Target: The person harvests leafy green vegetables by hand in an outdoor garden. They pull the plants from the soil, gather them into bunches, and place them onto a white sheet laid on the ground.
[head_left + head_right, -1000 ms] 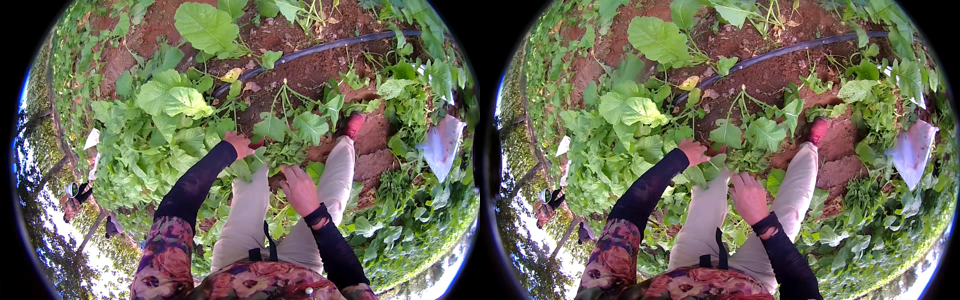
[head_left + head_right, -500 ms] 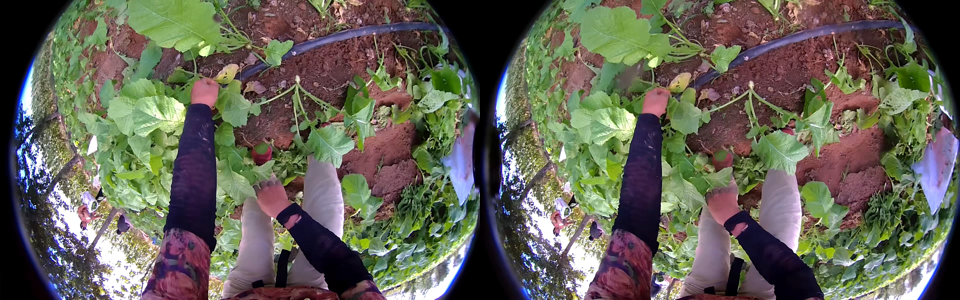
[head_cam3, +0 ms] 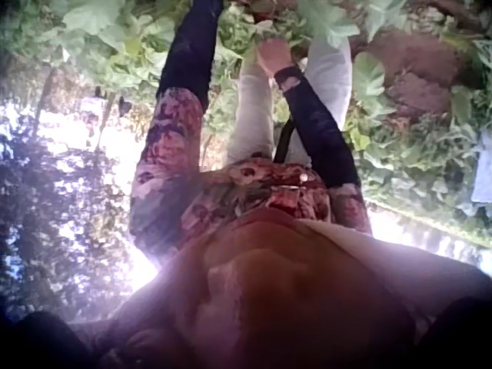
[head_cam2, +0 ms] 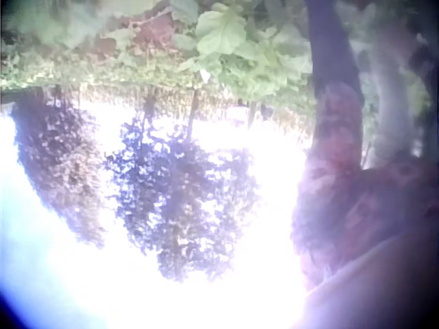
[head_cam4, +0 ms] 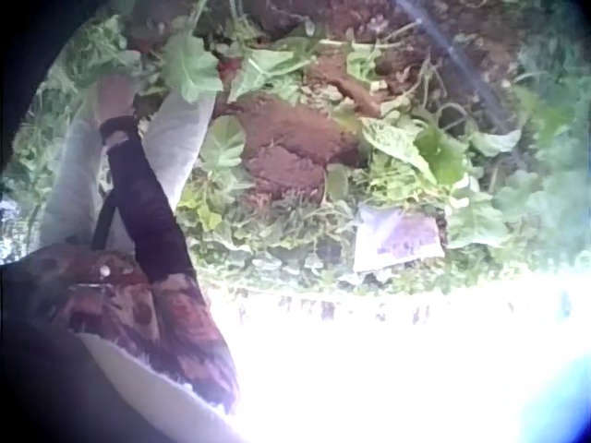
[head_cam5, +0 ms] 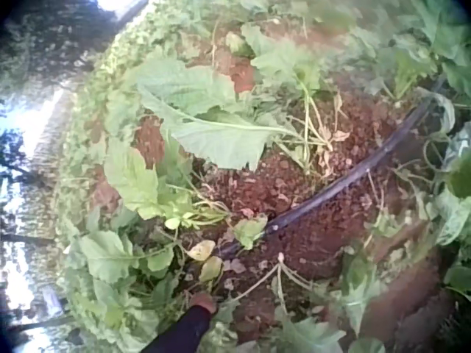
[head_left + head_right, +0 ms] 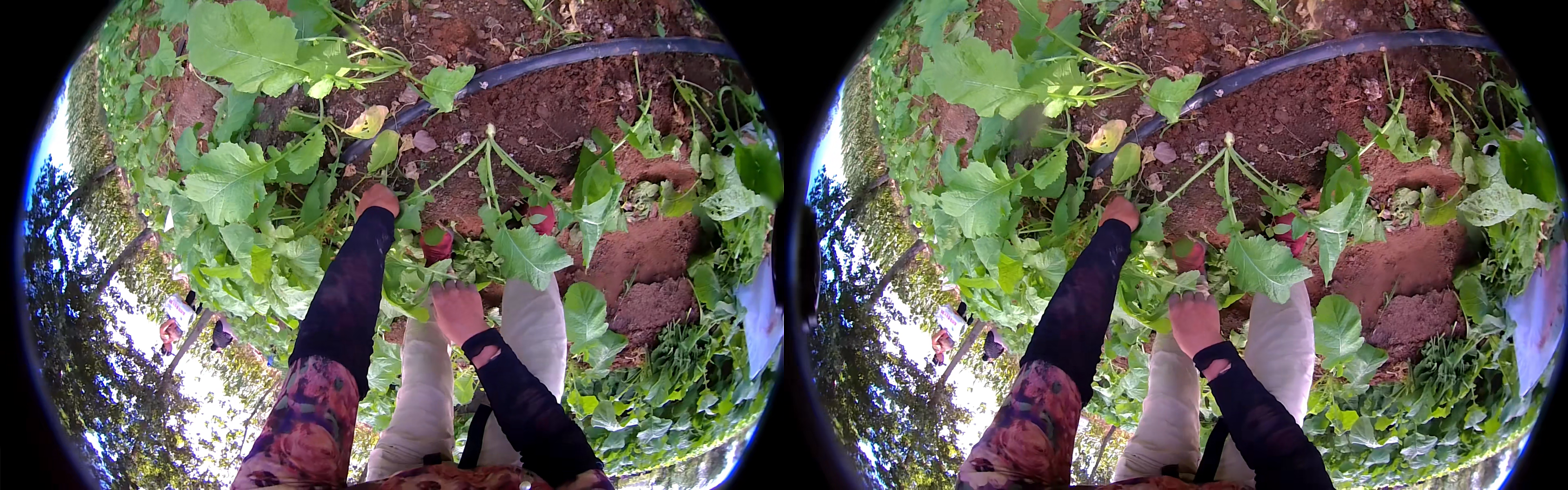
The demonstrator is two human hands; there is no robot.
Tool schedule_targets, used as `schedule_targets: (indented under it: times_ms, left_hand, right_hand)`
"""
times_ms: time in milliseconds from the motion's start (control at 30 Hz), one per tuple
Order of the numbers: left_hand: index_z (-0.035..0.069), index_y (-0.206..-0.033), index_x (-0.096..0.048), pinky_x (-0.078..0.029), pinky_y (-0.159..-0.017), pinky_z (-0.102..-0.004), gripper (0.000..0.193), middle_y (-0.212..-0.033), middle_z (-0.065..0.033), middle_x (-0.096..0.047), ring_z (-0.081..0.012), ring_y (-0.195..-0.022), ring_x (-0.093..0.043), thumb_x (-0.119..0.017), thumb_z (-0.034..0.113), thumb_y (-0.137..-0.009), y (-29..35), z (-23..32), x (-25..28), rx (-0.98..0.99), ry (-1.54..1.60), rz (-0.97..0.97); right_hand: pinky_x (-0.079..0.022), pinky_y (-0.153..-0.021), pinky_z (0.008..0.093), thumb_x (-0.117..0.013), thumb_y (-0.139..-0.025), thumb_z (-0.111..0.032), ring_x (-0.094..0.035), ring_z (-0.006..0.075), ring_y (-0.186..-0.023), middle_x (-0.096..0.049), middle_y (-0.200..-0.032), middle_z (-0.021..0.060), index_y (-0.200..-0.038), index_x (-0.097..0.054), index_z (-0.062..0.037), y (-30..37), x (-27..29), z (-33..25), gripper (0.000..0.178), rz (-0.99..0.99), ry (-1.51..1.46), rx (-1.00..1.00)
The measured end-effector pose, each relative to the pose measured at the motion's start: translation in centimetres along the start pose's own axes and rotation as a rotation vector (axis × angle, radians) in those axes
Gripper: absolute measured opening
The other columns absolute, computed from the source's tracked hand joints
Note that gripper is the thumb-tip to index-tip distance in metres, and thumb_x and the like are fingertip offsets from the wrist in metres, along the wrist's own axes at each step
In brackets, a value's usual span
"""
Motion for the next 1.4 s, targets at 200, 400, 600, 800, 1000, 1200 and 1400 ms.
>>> schedule_targets:
  times_ms: [200, 400, 600, 800, 1000, 1200, 1400]
  left_hand:
    - [-0.007, -0.094, -0.062, -0.046, -0.082, -0.0467, 0.034, -0.097, -0.029, -0.061, -0.0423, -0.094, -0.059, -0.058, 0.025, -0.082, 3.1, -1.2, -3.2, -0.152, 0.074, 0.054]
    - [0.001, -0.101, -0.058, -0.048, -0.08, -0.0471, 0.03, -0.092, -0.0254, -0.064, -0.0409, -0.091, -0.061, -0.059, 0.024, -0.081, 7.5, -3.7, -2.8, 0.042, 0.243, 0.202]
    - [0.001, -0.085, -0.064, -0.049, -0.069, -0.0409, 0.019, -0.075, -0.02, -0.064, -0.033, -0.072, -0.064, -0.065, 0.017, -0.075, 2.3, -6.7, 5.8, -0.239, 0.552, 0.315]
    - [-0.001, -0.085, -0.061, -0.051, -0.064, -0.0293, 0.009, -0.08, -0.0099, -0.065, -0.0173, -0.068, -0.063, -0.053, 0.001, -0.082, -5.4, -16.6, 7.9, -0.253, 0.84, 0.155]
    - [-0.004, -0.082, -0.063, -0.048, -0.063, -0.0382, 0.015, -0.067, -0.0144, -0.064, -0.024, -0.063, -0.062, -0.063, 0.011, -0.079, -3.3, -21.5, 0.9, 0.04, 0.709, 0.303]
    - [-0.005, -0.093, -0.062, -0.048, -0.072, -0.0412, 0.03, -0.092, -0.0199, -0.064, -0.0271, -0.078, -0.066, -0.059, 0.024, -0.087, -4.0, -18.4, -2.6, 0.222, 0.614, 0.383]
    - [-0.003, -0.097, -0.062, -0.046, -0.077, -0.0425, 0.029, -0.095, -0.0207, -0.064, -0.0295, -0.085, -0.063, -0.058, 0.023, -0.086, -5.4, -15.7, -5.6, 0.117, 0.568, 0.171]
  right_hand:
    - [-0.047, -0.071, 0.0396, -0.062, -0.075, -0.021, -0.062, 0.0263, -0.08, -0.062, -0.08, 0.0103, -0.082, -0.063, -0.0075, -0.2, -0.4, -0.5, 0.015, -0.07, -0.039, 0.044]
    - [-0.048, -0.067, 0.0394, -0.053, -0.076, -0.013, -0.065, 0.0269, -0.072, -0.063, -0.074, 0.0118, -0.076, -0.063, -0.0082, -1.2, -0.2, -0.2, 0.011, -0.057, -0.115, -0.015]
    - [-0.048, -0.065, 0.039, -0.055, -0.076, -0.011, -0.065, 0.0258, -0.071, -0.061, -0.078, 0.0103, -0.084, -0.058, -0.0065, -2.9, -0.2, -1.7, 0.01, 0.138, -0.015, -0.072]
    - [-0.047, -0.067, 0.0395, -0.06, -0.077, -0.014, -0.063, 0.0263, -0.073, -0.059, -0.079, 0.0102, -0.085, -0.054, -0.0067, -3.4, -3.6, -4.8, 0.012, 0.072, -0.008, -0.028]
    - [-0.048, -0.069, 0.0403, -0.065, -0.074, -0.015, -0.062, 0.0303, -0.076, -0.059, -0.081, 0.0121, -0.09, -0.053, -0.0052, -4.1, -5.4, -5.2, 0.022, 0.052, 0.004, -0.036]
    - [-0.048, -0.068, 0.0399, -0.064, -0.07, -0.012, -0.062, 0.0297, -0.078, -0.06, -0.081, 0.0121, -0.09, -0.054, -0.0064, -4.9, -6.6, -5.6, 0.023, 0.01, 0.084, -0.045]
    - [-0.05, -0.069, 0.0398, -0.064, -0.068, -0.011, -0.063, 0.0285, -0.081, -0.062, -0.083, 0.0113, -0.092, -0.056, -0.0071, -5.4, -7.6, -5.2, 0.026, -0.02, 0.024, -0.146]
Point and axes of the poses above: each hand's wrist, its own y-axis away from the middle knuckle, its own x-axis out of the back of the hand, z = x × y, the point moved 7 cm from there along -y, towards the middle knuckle
